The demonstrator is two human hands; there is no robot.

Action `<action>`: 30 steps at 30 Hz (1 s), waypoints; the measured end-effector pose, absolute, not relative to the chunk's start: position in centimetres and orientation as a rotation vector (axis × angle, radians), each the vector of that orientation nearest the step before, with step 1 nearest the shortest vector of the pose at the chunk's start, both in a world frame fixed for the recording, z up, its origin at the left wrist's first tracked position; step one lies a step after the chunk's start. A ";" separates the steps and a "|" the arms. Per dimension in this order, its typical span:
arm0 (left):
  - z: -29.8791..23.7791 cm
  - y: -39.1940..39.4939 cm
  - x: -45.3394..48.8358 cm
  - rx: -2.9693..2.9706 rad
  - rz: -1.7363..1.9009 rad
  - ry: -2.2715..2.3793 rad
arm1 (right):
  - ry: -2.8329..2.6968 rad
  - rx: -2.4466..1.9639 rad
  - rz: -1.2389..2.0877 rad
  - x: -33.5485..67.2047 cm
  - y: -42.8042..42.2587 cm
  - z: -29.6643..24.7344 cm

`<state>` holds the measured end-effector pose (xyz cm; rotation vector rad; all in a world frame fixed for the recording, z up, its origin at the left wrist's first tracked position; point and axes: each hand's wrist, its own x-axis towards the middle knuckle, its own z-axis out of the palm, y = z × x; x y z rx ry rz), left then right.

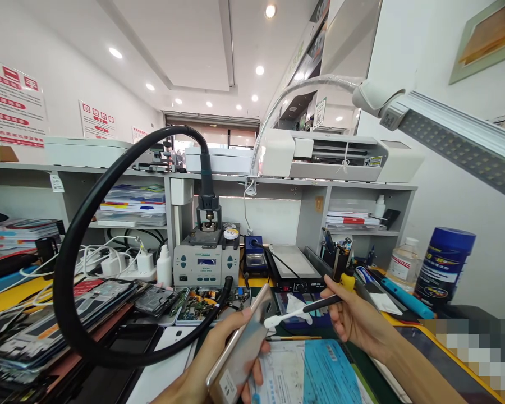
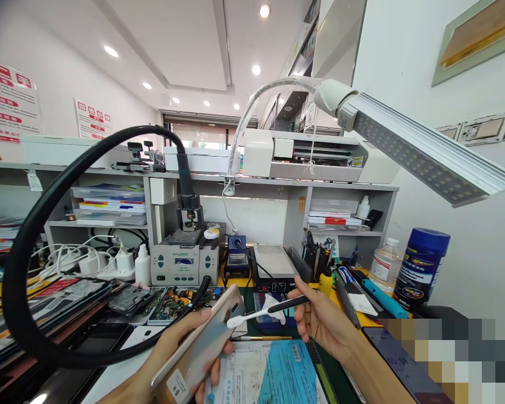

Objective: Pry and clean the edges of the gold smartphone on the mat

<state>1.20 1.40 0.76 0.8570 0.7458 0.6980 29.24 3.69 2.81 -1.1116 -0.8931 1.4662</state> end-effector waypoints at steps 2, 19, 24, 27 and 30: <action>0.6 1.5 1.3 0.855 0.707 0.732 | -0.835 -1.087 1.461 29.2 3.7 2.9; 1.1 1.0 0.6 0.741 0.961 0.508 | -0.939 -0.861 1.550 29.8 3.7 2.3; 0.9 0.8 0.9 0.864 1.140 0.460 | -0.924 -0.945 1.540 29.5 3.9 2.1; 0.6 0.8 0.9 0.905 1.169 0.433 | -0.899 -0.918 1.562 29.6 3.8 2.1; 0.5 0.6 0.7 0.948 1.211 0.435 | -0.888 -0.841 1.586 29.6 3.7 2.3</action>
